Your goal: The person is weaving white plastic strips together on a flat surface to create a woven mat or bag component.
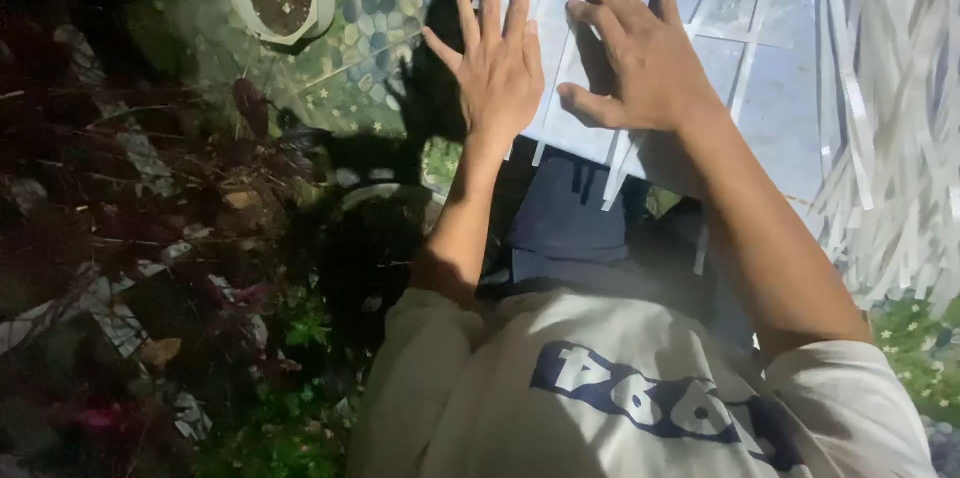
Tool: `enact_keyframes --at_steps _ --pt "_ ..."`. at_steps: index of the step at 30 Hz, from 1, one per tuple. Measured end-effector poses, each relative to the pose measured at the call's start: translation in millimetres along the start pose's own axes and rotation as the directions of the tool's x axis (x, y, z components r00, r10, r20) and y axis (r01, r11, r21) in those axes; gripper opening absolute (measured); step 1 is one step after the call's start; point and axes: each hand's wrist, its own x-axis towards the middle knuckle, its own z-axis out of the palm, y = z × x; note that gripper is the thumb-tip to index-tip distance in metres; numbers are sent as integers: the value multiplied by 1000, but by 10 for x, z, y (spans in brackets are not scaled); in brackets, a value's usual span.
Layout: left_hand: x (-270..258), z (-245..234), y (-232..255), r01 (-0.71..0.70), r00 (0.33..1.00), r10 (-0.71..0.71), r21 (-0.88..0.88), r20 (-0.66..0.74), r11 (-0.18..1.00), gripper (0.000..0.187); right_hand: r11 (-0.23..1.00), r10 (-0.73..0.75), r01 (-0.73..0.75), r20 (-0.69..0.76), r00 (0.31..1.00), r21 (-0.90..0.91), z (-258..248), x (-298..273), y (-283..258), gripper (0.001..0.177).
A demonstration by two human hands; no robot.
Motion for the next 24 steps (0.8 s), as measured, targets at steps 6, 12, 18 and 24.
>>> enact_keyframes --at_steps 6,12,18,24 --pt "9 -14 18 24 1000 -24 5 -3 1000 48 998 18 -20 28 999 56 -39 37 -38 63" --pt "11 55 26 30 999 -32 -39 -37 999 45 997 -7 8 -8 1000 71 -128 50 1 69" --pt "6 51 27 22 1000 -23 -24 -20 999 46 991 126 -129 75 989 28 -245 -270 116 77" --pt "5 142 40 37 997 -46 -138 -68 990 46 994 111 -110 102 989 -9 -306 -273 200 86"
